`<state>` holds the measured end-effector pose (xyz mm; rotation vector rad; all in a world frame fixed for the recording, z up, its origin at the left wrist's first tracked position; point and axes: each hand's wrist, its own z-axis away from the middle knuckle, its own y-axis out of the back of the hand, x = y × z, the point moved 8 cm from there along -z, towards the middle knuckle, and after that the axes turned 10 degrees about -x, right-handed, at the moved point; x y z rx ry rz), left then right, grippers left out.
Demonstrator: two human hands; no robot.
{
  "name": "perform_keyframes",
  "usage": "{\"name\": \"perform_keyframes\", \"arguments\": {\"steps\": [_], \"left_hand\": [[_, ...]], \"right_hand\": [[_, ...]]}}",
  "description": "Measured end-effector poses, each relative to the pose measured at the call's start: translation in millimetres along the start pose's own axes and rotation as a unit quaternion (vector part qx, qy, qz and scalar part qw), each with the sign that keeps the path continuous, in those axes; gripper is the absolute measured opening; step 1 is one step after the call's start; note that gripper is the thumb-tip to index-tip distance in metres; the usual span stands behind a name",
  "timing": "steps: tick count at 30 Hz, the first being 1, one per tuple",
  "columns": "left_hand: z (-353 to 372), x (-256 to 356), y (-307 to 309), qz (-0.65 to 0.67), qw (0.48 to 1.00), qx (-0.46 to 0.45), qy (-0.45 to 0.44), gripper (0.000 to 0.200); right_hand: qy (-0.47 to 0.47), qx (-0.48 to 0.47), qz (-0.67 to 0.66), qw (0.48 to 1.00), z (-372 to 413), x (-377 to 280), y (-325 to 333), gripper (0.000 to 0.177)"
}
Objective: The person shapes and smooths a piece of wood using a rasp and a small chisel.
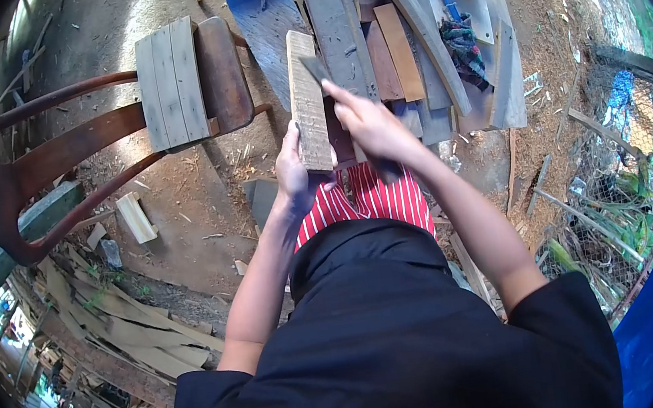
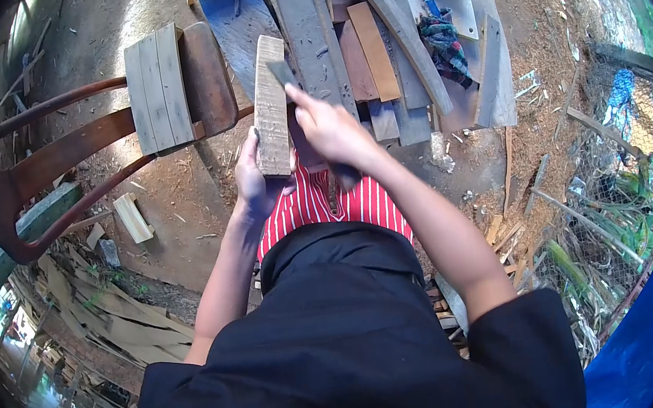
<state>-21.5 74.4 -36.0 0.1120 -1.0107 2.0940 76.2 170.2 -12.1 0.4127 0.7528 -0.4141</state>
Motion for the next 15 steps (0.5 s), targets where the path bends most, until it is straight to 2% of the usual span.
{"name": "perform_keyframes", "arguments": {"steps": [1,2,4,7,8,9,12,13,15], "left_hand": [[0,0,0,0.004,1.0,-0.006,-0.003,0.056],[1,1,0,0.002,1.0,-0.005,-0.005,0.056],[0,6,-1,0.014,1.0,-0.005,-0.011,0.056],[1,7,-4,0.03,0.999,-0.009,-0.013,0.055],[1,6,-4,0.038,0.999,-0.006,-0.011,0.055],[2,6,-3,0.028,1.0,-0.006,-0.007,0.055],[2,6,-5,0.054,0.998,-0.034,-0.011,0.056],[1,6,-3,0.053,0.998,-0.035,-0.011,0.056],[1,7,-1,0.051,0.997,-0.048,-0.012,0.056]], "right_hand": [[0.023,0.035,0.023,0.999,-31,11,8,0.052],[-0.056,-0.005,0.016,0.998,-47,8,16,0.052],[0.021,0.047,0.041,0.998,-58,-2,22,0.052],[0.033,0.017,0.018,0.999,-7,5,2,0.052],[-0.004,-0.002,0.005,1.0,15,2,-4,0.051],[0.004,0.005,0.003,1.0,23,4,-7,0.051],[0.068,0.041,0.008,0.997,-2,12,0,0.052],[0.02,0.017,0.019,0.999,-11,11,1,0.052],[0.001,0.005,0.01,1.0,-8,9,2,0.052]]}}
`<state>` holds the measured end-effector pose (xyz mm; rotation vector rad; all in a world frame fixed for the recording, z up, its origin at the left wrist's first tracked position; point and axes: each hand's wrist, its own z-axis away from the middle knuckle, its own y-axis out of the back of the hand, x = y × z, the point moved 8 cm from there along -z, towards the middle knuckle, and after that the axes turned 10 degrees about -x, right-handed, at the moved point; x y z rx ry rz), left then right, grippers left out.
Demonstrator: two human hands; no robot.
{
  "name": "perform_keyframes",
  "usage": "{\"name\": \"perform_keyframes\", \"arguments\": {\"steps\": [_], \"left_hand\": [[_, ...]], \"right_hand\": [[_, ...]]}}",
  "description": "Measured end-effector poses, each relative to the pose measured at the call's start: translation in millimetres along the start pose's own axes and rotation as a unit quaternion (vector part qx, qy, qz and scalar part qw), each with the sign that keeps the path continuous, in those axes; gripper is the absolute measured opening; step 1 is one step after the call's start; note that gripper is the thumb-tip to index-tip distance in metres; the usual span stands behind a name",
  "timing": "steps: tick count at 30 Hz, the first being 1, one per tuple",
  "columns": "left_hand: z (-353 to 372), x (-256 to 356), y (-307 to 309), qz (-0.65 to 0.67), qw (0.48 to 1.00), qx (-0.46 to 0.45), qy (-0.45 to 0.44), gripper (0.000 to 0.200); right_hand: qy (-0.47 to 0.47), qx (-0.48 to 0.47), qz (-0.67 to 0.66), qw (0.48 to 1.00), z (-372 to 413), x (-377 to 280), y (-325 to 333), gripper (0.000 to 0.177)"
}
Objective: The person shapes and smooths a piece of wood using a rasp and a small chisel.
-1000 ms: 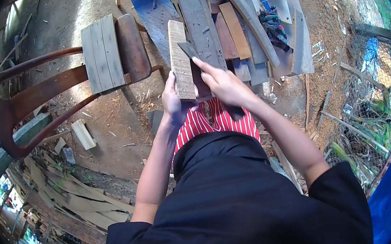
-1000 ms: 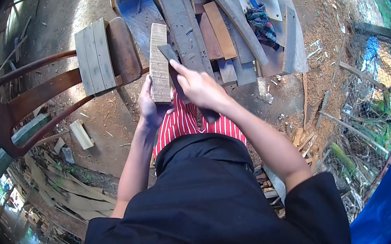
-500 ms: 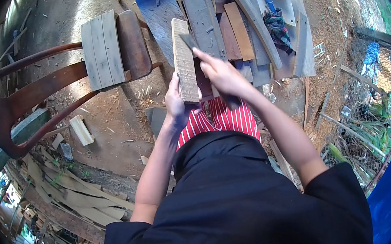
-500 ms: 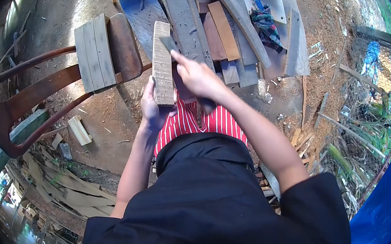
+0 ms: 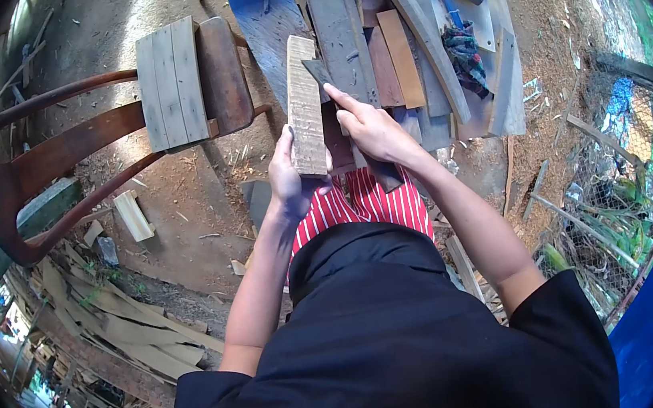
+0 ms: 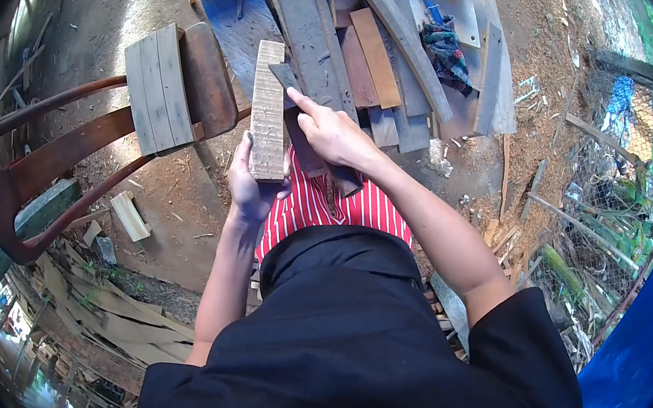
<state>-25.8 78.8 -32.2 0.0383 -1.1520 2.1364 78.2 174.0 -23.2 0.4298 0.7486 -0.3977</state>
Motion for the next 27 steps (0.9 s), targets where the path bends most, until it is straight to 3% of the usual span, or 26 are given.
{"name": "perform_keyframes", "arguments": {"steps": [3,6,9,11,16,19,21,23,27], "left_hand": [[-3,-9,-2,-0.039,0.998,0.042,-0.006,0.055],[0,-9,5,-0.042,0.998,0.051,-0.002,0.052],[-5,-7,2,-0.049,0.998,0.045,0.003,0.051],[-2,-5,0,-0.042,0.998,0.043,-0.007,0.05],[0,-3,-1,-0.038,0.998,0.051,-0.005,0.049],[1,-6,2,-0.048,0.997,0.06,0.009,0.05],[1,-3,-2,-0.059,0.997,0.058,-0.005,0.05],[0,-1,1,-0.044,0.996,0.075,-0.011,0.055],[-1,-5,0,-0.041,0.998,0.054,-0.007,0.052]], "right_hand": [[-0.05,-0.011,-0.004,0.999,22,-6,-6,0.052],[-0.016,-0.013,0.002,1.0,33,-7,-11,0.053],[-0.021,0.0,-0.002,1.0,-22,3,9,0.052],[0.03,0.058,0.02,0.998,-51,9,16,0.052],[-0.003,-0.019,-0.002,1.0,21,-8,-4,0.053],[0.04,0.01,0.018,0.999,-6,-5,5,0.054],[-0.009,0.007,0.009,1.0,-45,-2,19,0.053],[0.052,0.05,0.038,0.997,-69,-1,25,0.053],[-0.001,-0.032,0.038,0.999,-2,-11,4,0.054]]}}
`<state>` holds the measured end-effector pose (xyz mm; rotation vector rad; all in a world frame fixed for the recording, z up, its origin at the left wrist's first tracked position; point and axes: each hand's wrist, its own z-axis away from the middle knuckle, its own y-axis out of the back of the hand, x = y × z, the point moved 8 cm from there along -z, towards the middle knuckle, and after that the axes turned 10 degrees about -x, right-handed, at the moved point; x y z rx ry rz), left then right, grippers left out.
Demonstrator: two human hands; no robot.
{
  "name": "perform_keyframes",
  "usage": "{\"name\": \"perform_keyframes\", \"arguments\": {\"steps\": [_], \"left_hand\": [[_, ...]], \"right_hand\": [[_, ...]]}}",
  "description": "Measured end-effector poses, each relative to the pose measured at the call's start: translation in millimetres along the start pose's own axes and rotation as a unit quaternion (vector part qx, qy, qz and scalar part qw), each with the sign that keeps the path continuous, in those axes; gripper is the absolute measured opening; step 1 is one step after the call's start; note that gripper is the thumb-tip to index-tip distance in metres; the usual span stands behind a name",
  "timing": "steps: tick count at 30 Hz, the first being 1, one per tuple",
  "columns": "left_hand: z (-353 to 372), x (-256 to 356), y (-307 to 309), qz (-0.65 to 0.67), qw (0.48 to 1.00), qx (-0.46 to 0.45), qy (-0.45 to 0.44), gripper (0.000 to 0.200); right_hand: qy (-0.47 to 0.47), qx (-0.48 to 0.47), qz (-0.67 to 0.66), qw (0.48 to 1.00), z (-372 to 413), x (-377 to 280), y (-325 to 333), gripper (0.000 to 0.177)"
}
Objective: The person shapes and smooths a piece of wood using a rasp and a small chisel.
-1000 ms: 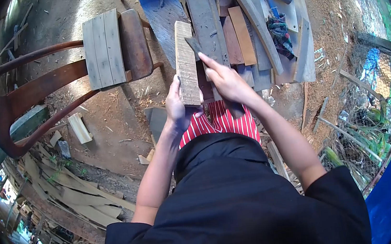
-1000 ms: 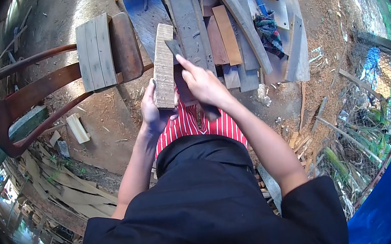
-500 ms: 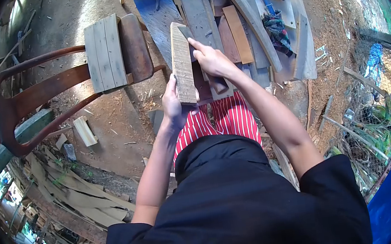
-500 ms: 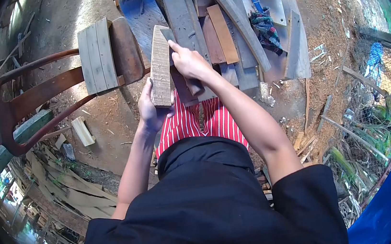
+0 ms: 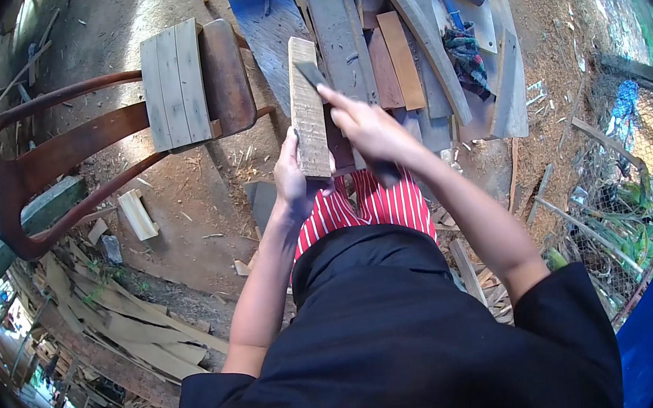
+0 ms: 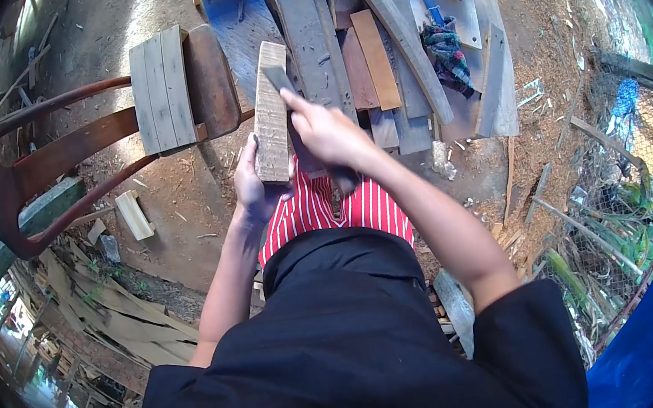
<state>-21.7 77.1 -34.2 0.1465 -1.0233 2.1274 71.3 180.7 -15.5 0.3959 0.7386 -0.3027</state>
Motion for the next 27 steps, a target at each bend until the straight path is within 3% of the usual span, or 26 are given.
{"name": "perform_keyframes", "arguments": {"steps": [3,6,9,12,13,14,18,20,23,27], "left_hand": [[2,-6,3,0.006,1.0,0.008,0.006,0.052],[-1,-5,-1,0.003,1.0,0.001,0.008,0.054],[-1,0,-3,0.007,1.0,-0.004,0.002,0.055],[-3,2,0,0.014,1.0,-0.012,-0.004,0.056],[-3,-2,0,0.01,1.0,-0.016,0.0,0.056],[-1,-6,0,0.004,1.0,-0.02,0.006,0.056],[0,-6,-5,0.025,1.0,-0.004,-0.005,0.057],[-1,-2,-5,0.027,1.0,-0.01,-0.004,0.057],[-2,-2,-6,0.029,0.999,-0.028,-0.001,0.056],[1,-6,0,0.034,0.999,-0.02,-0.001,0.055]], "right_hand": [[0.054,0.008,-0.007,0.998,11,-1,-4,0.052],[-0.027,-0.009,-0.031,0.999,-39,0,18,0.053],[-0.016,0.031,0.02,0.999,-59,3,21,0.053],[-0.027,-0.033,0.007,0.999,2,-10,7,0.053],[0.031,-0.001,0.009,0.999,10,-10,3,0.053],[0.027,-0.005,0.007,1.0,7,-3,1,0.053],[-0.025,-0.013,0.018,0.999,-46,-5,28,0.053],[0.006,0.015,0.053,0.998,-70,-3,31,0.054],[-0.02,-0.017,0.056,0.998,-24,-14,20,0.053],[0.024,-0.025,0.029,0.999,-7,-2,11,0.053]]}}
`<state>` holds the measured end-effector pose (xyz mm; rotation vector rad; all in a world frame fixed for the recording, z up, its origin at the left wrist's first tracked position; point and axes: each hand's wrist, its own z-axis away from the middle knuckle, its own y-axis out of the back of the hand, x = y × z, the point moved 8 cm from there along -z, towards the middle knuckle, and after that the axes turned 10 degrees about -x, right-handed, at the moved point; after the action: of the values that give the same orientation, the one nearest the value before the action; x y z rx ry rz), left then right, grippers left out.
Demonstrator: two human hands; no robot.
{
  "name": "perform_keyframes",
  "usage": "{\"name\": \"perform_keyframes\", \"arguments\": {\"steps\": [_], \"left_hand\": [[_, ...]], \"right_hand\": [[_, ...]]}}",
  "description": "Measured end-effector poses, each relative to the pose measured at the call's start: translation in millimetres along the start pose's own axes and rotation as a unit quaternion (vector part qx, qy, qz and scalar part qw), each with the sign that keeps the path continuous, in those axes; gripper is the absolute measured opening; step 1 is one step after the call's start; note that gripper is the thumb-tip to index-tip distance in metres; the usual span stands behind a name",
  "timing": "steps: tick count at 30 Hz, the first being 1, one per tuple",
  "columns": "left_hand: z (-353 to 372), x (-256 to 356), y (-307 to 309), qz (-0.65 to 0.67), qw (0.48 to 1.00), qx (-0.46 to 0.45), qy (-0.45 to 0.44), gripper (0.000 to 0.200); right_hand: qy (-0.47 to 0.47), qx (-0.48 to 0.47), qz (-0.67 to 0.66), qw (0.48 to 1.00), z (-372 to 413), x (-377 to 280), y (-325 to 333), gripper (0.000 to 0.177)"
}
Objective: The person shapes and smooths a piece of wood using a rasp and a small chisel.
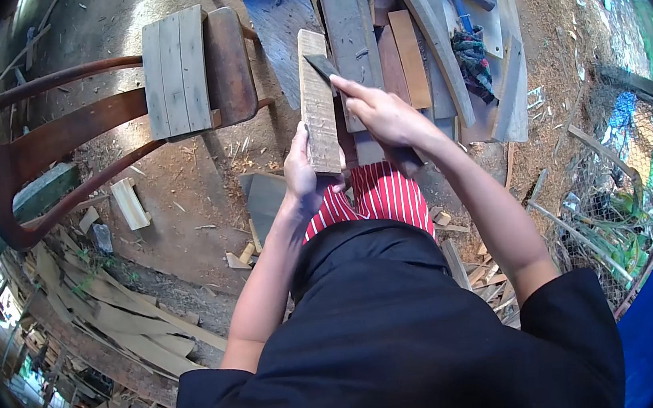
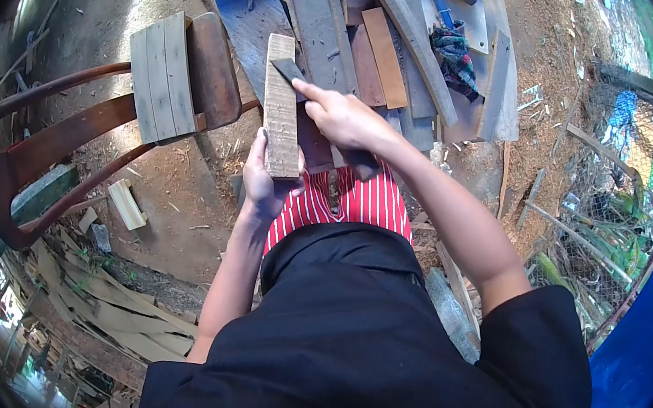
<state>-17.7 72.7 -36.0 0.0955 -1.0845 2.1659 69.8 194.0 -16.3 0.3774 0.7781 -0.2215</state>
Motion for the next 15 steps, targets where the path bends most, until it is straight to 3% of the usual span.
{"name": "perform_keyframes", "arguments": {"steps": [3,5,6,11,13,15], "left_hand": [[-1,2,0,0.012,1.0,-0.025,0.003,0.056],[-1,3,1,-0.009,1.0,0.002,0.011,0.058],[-2,3,0,0.003,1.0,-0.001,0.011,0.059],[-1,1,0,-0.013,1.0,0.008,0.004,0.057],[-2,-4,0,0.0,1.0,-0.001,0.007,0.056],[-3,-5,-2,-0.004,1.0,-0.007,0.001,0.056]], "right_hand": [[0.017,0.007,0.03,0.999,-36,2,14,0.054],[-0.054,0.011,0.036,0.998,-40,-9,22,0.055],[-0.044,0.029,0.04,0.998,-40,-11,19,0.055],[-0.008,0.038,0.029,0.999,5,-2,-4,0.053],[-0.074,-0.004,-0.013,0.997,-1,-2,4,0.054],[-0.034,0.047,0.015,0.998,-43,7,17,0.056]]}}
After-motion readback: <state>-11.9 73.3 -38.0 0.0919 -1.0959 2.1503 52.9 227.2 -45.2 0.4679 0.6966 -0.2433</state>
